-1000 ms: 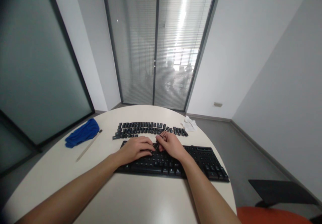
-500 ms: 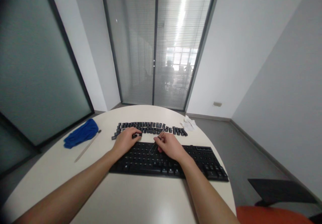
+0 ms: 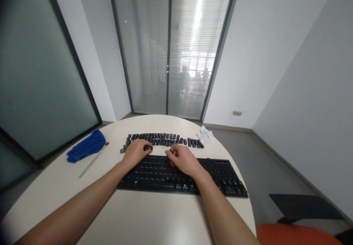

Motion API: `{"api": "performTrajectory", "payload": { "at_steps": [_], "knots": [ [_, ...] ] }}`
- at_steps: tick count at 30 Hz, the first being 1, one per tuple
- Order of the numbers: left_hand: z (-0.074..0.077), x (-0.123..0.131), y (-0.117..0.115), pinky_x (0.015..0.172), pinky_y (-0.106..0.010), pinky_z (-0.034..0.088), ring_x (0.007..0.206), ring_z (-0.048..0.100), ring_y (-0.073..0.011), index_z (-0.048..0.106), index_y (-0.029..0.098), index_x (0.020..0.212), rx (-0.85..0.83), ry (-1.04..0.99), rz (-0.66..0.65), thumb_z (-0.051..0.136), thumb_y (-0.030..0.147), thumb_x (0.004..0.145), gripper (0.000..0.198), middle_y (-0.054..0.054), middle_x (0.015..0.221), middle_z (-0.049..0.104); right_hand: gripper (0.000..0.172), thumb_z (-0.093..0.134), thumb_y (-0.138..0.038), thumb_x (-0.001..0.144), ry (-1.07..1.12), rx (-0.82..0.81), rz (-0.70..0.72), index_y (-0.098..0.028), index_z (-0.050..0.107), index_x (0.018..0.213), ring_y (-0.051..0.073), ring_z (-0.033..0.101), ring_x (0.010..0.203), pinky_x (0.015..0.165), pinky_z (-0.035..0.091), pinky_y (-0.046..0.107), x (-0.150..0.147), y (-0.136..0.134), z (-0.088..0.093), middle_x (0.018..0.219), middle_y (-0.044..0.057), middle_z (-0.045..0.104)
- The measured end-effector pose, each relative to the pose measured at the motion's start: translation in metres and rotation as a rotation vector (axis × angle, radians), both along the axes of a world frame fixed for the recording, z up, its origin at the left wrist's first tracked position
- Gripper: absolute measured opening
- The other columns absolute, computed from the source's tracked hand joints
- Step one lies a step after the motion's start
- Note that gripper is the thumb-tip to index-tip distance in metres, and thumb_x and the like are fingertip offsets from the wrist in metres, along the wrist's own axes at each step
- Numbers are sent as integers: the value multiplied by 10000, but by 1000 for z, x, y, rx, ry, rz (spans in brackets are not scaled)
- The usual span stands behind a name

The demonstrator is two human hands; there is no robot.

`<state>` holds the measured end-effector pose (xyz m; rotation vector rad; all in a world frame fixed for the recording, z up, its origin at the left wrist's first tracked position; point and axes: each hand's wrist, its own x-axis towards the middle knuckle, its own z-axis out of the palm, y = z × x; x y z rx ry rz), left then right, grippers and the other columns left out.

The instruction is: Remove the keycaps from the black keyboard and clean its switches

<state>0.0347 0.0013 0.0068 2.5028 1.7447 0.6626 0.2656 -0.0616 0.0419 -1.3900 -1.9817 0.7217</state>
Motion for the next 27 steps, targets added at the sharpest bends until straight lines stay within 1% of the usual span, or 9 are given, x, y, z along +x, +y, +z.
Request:
{"api": "performTrajectory", "payload": {
  "at_steps": [5, 11, 18, 22, 27],
  "knots": [
    [-2, 1, 2, 888, -349, 480, 1013, 617, -259, 744, 256, 959, -8, 4, 12, 685, 244, 803, 167, -22, 1009, 734, 287, 517, -415, 937, 4, 2, 15, -205, 546, 744, 153, 629, 521, 564, 433, 249, 0, -1, 0, 554, 1, 673],
    [0, 2, 2, 890, -371, 479, 1003, 626, -272, 745, 257, 949, -13, 20, 24, 680, 261, 804, 159, -32, 1011, 735, 291, 522, -422, 936, 7, 4, 8, -204, 549, 746, 155, 633, 520, 569, 442, 250, -1, -1, 1, 550, -2, 668],
    [9, -2, 0, 934, -363, 460, 1033, 635, -258, 728, 257, 1012, -55, 47, 5, 705, 285, 796, 219, -34, 1050, 733, 302, 511, -434, 936, -6, 0, 4, -211, 531, 734, 155, 620, 511, 553, 429, 249, 0, 0, -1, 545, -5, 663],
    [16, -9, 0, 913, -346, 470, 1036, 642, -249, 713, 278, 1042, -76, 69, -3, 710, 236, 780, 265, -17, 1062, 735, 296, 508, -430, 933, 7, -7, 4, -213, 522, 732, 161, 635, 526, 563, 440, 255, 1, 0, -2, 554, 2, 671],
    [17, -12, 0, 887, -353, 479, 1010, 651, -257, 720, 272, 1015, -75, 100, 19, 678, 195, 793, 238, -28, 1012, 740, 299, 507, -439, 932, 11, -8, 9, -209, 530, 742, 163, 645, 532, 572, 445, 258, 1, 1, -2, 564, 9, 678]
  ]
}}
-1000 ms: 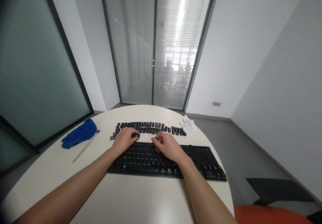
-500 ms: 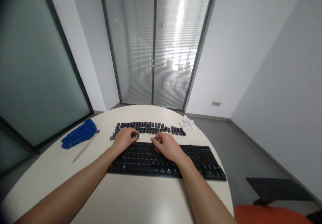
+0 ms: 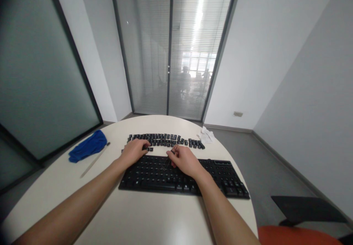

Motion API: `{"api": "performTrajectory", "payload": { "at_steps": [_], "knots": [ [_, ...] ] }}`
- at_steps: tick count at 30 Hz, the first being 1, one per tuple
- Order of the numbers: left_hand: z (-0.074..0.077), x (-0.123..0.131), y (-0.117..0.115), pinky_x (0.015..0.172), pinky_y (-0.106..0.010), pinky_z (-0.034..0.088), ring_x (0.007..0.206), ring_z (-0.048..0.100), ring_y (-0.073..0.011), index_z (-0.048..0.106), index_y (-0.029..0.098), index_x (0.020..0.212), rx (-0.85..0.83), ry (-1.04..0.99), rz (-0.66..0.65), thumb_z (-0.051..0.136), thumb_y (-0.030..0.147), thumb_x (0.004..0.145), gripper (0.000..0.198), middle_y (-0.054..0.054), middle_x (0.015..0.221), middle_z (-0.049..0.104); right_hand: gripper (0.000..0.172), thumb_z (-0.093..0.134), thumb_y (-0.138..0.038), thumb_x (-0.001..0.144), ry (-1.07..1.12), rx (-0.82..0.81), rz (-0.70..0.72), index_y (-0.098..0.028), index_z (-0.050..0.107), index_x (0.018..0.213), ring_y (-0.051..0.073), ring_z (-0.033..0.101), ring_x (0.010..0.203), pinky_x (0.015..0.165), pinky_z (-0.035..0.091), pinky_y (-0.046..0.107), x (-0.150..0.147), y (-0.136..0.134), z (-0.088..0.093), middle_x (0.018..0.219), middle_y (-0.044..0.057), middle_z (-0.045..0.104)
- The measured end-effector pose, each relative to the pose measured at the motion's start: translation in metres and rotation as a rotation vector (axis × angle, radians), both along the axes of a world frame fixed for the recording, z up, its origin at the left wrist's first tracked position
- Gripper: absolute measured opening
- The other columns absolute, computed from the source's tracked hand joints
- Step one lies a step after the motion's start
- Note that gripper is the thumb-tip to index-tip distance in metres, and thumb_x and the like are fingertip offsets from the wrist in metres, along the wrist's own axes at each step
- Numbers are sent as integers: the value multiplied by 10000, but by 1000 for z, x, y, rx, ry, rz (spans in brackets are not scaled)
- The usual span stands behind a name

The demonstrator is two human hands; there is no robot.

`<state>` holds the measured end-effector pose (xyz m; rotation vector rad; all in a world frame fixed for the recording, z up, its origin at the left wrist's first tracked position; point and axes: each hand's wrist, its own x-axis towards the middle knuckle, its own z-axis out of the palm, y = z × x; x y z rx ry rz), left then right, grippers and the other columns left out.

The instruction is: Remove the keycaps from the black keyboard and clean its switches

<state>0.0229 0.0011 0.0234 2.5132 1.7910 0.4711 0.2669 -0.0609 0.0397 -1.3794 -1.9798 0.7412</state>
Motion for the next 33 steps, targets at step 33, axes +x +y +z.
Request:
{"api": "performTrajectory", "payload": {
  "at_steps": [33],
  "knots": [
    [-1, 11, -7, 924, -374, 445, 1064, 580, -265, 685, 220, 1028, 88, -33, -104, 586, 260, 906, 162, -58, 1089, 683, 241, 552, -389, 918, -142, 57, 185, -187, 625, 810, 128, 506, 501, 499, 343, 239, 4, -11, 16, 552, -15, 589]
  ]
}}
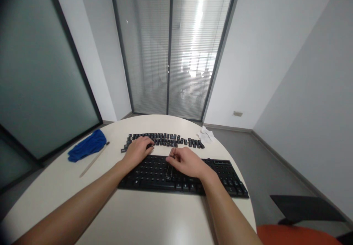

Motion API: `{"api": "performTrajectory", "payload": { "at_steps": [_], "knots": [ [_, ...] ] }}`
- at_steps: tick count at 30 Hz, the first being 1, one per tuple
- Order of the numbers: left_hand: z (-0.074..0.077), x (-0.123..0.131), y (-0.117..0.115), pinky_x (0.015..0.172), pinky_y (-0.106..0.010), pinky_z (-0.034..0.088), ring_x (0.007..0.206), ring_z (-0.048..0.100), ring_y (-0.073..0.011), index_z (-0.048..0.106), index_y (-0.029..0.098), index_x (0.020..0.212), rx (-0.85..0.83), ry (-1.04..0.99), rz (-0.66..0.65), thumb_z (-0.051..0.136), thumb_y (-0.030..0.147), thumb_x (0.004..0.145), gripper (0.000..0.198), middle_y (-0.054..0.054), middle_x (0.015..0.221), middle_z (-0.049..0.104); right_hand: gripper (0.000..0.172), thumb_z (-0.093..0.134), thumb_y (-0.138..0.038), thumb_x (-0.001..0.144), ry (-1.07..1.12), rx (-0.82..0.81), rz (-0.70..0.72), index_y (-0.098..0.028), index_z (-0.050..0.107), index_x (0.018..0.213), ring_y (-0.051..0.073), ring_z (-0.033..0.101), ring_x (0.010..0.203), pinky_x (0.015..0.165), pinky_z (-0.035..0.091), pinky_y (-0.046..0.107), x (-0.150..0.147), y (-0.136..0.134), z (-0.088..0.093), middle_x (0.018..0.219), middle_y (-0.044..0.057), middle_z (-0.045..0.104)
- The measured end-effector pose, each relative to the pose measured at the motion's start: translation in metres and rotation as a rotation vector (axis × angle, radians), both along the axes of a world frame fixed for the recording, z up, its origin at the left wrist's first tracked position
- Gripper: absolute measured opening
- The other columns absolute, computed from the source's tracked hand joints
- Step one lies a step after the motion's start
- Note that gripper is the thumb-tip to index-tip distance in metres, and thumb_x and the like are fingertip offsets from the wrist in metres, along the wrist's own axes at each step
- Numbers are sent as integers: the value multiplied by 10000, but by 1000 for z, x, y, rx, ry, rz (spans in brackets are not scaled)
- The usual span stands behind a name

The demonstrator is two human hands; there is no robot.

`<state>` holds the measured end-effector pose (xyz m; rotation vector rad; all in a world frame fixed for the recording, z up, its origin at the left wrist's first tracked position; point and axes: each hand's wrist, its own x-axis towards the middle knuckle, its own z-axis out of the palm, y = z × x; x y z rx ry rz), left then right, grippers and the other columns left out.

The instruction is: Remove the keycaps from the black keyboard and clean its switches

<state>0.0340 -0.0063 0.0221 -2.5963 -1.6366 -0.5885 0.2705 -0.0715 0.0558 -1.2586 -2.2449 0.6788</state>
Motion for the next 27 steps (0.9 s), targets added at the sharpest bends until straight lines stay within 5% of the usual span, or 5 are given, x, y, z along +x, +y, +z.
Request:
{"api": "performTrajectory", "payload": {
  "at_steps": [7, 11, 17, 27],
  "knots": [
    [24, 15, -30, 912, -336, 456, 1030, 587, -231, 673, 228, 1001, -189, -62, -378, 570, 346, 902, 185, -39, 1028, 665, 286, 551, -428, 916, -7, 11, 20, -186, 648, 799, 118, 471, 498, 493, 328, 236, 1, 1, 0, 544, -29, 543],
    [30, 14, -44, 992, -361, 437, 1128, 541, -266, 601, 234, 1220, -389, 10, -540, 705, 490, 769, 529, -79, 1216, 583, 309, 550, -457, 917, 3, -17, 45, -186, 649, 807, 123, 479, 504, 486, 323, 235, 0, 0, 2, 551, -22, 563],
    [29, 11, -49, 1076, -419, 369, 1256, 435, -309, 466, 316, 1390, -494, 56, -559, 801, 520, 630, 855, -68, 1378, 459, 311, 560, -459, 913, 20, -21, 56, -187, 665, 804, 131, 499, 512, 502, 354, 240, -1, -2, 3, 559, -16, 584],
    [33, 11, -49, 1028, -414, 419, 1207, 456, -307, 489, 280, 1334, -503, 120, -508, 827, 501, 578, 857, -76, 1307, 477, 295, 534, -441, 932, 5, -24, 55, -195, 681, 862, 134, 502, 515, 502, 348, 237, 0, -3, 3, 561, -15, 584]
  ]
}}
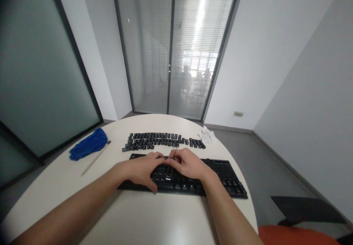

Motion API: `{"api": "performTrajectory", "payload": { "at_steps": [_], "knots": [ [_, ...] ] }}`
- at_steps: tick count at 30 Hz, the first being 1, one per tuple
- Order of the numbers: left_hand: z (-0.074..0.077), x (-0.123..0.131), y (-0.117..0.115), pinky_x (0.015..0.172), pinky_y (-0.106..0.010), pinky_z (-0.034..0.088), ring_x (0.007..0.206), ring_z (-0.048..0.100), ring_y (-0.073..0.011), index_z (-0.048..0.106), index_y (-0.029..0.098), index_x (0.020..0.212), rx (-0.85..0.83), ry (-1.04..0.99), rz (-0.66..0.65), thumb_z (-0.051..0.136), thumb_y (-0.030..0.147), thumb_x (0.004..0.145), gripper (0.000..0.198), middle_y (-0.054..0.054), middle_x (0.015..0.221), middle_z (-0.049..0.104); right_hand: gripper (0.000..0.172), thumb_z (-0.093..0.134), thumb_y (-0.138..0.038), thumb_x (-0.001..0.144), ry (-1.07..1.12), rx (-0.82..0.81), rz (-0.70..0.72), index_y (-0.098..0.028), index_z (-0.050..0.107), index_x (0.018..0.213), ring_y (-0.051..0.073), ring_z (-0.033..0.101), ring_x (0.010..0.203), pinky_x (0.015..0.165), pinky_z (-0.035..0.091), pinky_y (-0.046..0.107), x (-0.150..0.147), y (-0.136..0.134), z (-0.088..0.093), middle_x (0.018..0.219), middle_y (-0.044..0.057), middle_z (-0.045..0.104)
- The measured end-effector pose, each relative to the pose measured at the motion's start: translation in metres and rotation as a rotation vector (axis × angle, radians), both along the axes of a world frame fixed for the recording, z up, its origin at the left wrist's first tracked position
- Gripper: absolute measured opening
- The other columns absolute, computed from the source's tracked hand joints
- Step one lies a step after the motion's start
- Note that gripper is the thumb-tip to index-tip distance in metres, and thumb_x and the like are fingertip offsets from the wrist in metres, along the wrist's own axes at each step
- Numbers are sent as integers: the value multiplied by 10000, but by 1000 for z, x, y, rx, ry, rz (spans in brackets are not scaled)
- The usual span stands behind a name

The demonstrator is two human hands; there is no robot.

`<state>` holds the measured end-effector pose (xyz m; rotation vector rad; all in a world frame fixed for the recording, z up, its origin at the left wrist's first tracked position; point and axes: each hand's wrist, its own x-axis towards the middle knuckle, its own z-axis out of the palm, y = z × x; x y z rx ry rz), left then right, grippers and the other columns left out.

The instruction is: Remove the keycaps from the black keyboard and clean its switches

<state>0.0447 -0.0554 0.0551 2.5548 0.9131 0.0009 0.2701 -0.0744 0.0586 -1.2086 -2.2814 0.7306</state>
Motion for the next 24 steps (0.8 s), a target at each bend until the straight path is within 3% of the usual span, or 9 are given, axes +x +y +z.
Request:
{"api": "performTrajectory", "payload": {
  "at_steps": [5, 11, 14, 19, 24],
  "knots": [
    [7, 0, -1, 989, -397, 447, 1186, 471, -311, 536, 258, 1227, 23, 51, 10, 821, 531, 567, 769, -76, 1261, 501, 284, 544, -434, 928, -24, 35, 39, -194, 656, 828, 126, 485, 515, 508, 343, 234, -7, -7, 7, 563, -25, 553],
    [10, 1, -2, 989, -392, 444, 1166, 484, -307, 533, 280, 1230, 21, 79, 13, 830, 487, 575, 749, -68, 1279, 498, 198, 590, -360, 905, -80, 88, 146, -202, 627, 791, 108, 477, 511, 524, 339, 227, -20, -16, 11, 580, -37, 565],
    [9, 0, -1, 1000, -402, 437, 1181, 472, -314, 524, 280, 1245, 27, 88, 18, 832, 499, 564, 780, -72, 1285, 492, 192, 581, -357, 913, -63, 98, 126, -199, 636, 817, 108, 492, 515, 525, 346, 222, -18, -13, 7, 584, -34, 570],
    [11, -2, 2, 993, -410, 443, 1166, 479, -317, 534, 235, 1229, 26, 98, 7, 823, 535, 539, 806, -85, 1263, 498, 289, 534, -440, 942, 35, -45, 65, -186, 658, 879, 131, 560, 530, 519, 401, 224, -8, -3, -5, 597, -6, 620],
    [14, -2, 0, 961, -389, 459, 1124, 500, -293, 562, 226, 1182, -6, 80, 27, 760, 573, 619, 690, -74, 1206, 520, 317, 534, -482, 939, 177, -193, 73, -182, 617, 880, 148, 619, 568, 553, 478, 235, -7, 0, -14, 613, -3, 621]
  ]
}}
